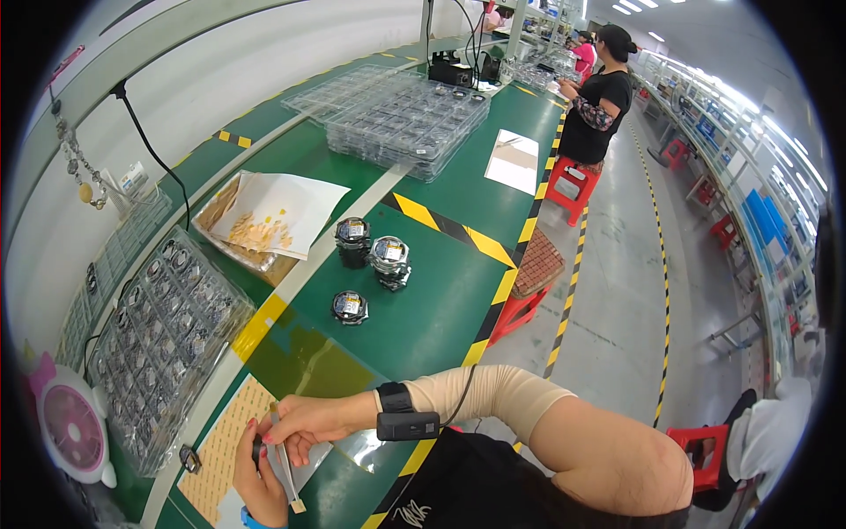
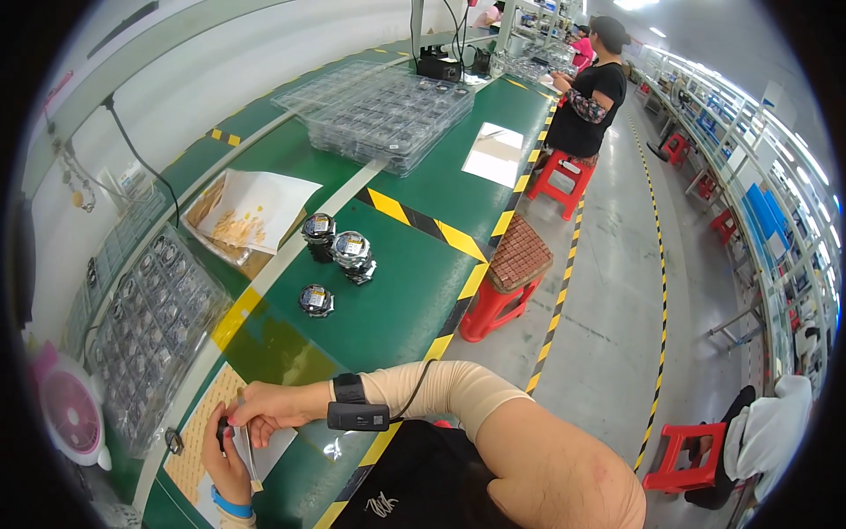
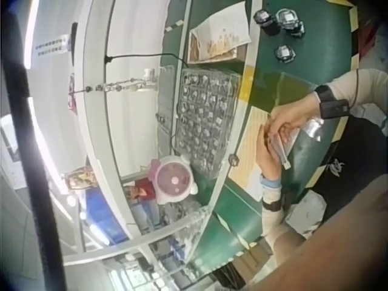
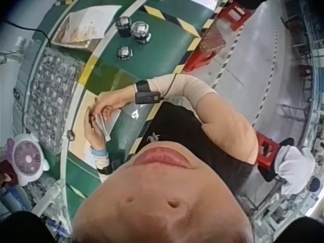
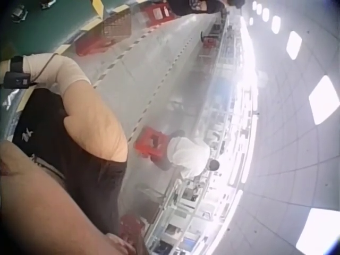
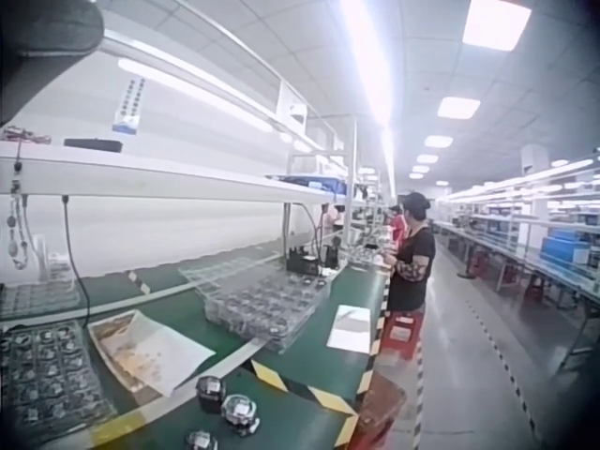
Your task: Assembling small electronic components into a housing and marking them at a production line station.
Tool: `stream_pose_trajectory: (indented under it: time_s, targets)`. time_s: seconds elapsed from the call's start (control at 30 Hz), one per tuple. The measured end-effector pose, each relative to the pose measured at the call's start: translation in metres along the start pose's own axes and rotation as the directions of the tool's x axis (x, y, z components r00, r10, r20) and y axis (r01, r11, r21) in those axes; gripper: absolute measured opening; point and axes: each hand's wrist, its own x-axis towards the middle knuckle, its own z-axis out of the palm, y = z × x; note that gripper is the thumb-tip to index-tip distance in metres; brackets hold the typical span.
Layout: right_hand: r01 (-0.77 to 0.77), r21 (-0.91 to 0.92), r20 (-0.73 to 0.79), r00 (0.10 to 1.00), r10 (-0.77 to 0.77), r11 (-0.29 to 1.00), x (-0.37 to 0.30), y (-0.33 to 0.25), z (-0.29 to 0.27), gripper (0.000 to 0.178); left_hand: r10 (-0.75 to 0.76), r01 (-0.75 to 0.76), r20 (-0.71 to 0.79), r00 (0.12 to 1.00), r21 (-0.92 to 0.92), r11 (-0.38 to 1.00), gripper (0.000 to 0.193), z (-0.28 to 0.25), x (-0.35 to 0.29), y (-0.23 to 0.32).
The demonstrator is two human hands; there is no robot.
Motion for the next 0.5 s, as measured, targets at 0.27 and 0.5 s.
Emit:
stream_pose_trajectory:
  time_s: [0.27, 0.5]
  targets:
    - [-0.026, -0.036, -0.016, 1.000, 0.025, 0.999, -0.005, -0.005, 0.003, 0.021, 0.160, -0.178, 0.109, 0.981, 0.189, 0.966, 0.037, 0.000, 0.003, -0.007]
    - [-0.015, -0.065, -0.072, 0.997, 0.010, 0.998, -0.008, 0.000, -0.003, 0.019, 0.100, -0.110, 0.193, 0.976, 0.043, 0.993, 0.046, -0.003, 0.002, 0.022]
